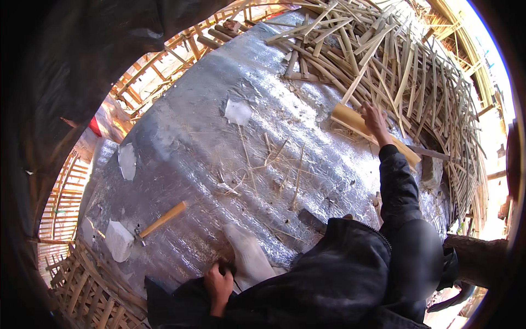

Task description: The person uses a flat-bladed tool to shave and shape the surface of bamboo pieces, then gathers and organizes multiple hollow bamboo segments on the ground.

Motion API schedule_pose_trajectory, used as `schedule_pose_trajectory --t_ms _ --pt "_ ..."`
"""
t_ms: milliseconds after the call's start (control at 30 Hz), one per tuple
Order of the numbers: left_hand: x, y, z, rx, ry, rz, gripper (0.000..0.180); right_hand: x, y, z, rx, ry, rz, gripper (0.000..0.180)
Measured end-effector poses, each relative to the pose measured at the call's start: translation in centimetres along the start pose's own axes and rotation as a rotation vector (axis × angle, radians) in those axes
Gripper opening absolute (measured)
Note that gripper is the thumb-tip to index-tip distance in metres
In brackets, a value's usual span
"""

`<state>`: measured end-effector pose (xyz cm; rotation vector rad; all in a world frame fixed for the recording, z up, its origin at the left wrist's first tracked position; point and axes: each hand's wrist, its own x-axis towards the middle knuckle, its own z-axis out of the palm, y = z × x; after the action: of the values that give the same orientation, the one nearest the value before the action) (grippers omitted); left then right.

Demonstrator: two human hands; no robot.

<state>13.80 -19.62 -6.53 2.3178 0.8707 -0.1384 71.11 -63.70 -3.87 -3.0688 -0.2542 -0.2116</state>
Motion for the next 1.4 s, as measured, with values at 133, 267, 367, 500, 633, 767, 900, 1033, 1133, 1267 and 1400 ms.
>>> schedule_pose_trajectory --t_ms 133,267,367,500,633,767,900,1033,1133,1267,1400 --pt "-0.1 -0.1 -0.3 0.029 -0.058 -0.027 0.036 -3.3 2.8 -2.3 0.051 0.161 -0.109 0.033" --pt "-0.2 -0.6 -0.2 0.024 -0.058 -0.028 0.037 -12.5 3.1 -7.4 0.03 0.139 -0.009 0.027" --pt "-0.2 -0.9 0.0 -0.005 -0.058 -0.017 0.037 -22.3 1.8 -12.1 -0.003 0.19 0.05 0.029" --pt "-0.1 -0.6 0.2 0.009 -0.048 -0.002 0.037 -29.2 -0.9 -16.1 0.067 0.205 0.166 0.022" --pt "-0.1 -0.4 -0.1 0.022 -0.072 -0.015 0.035 -23.9 -1.6 -18.3 0.065 0.384 0.062 0.01" --pt "-0.2 -0.4 -0.1 0.008 -0.03 -0.007 0.033 -7.4 -2.6 -23.2 -0.147 0.526 -0.115 0.05" --pt "-0.1 -1.0 0.5 -0.002 -0.049 -0.014 0.036 7.0 -0.2 -23.6 -0.443 0.559 -0.101 0.082" --pt "-0.1 -0.6 0.0 0.022 -0.06 -0.03 0.036 8.9 1.0 -11.5 -0.151 -0.111 -0.097 0.102" --pt "0.0 -0.6 -0.2 -0.028 -0.051 -0.024 0.035 1.9 -0.4 -3.5 -0.273 -0.434 -0.113 0.122" --pt "0.2 -0.1 -0.1 -0.041 -0.032 -0.037 0.033 -5.0 -0.8 -0.1 -0.21 -0.218 -0.093 0.11" --pt "0.3 0.2 -0.4 0.036 -0.053 -0.03 0.032 -5.9 -0.3 -1.3 -0.185 -0.149 -0.193 0.099"
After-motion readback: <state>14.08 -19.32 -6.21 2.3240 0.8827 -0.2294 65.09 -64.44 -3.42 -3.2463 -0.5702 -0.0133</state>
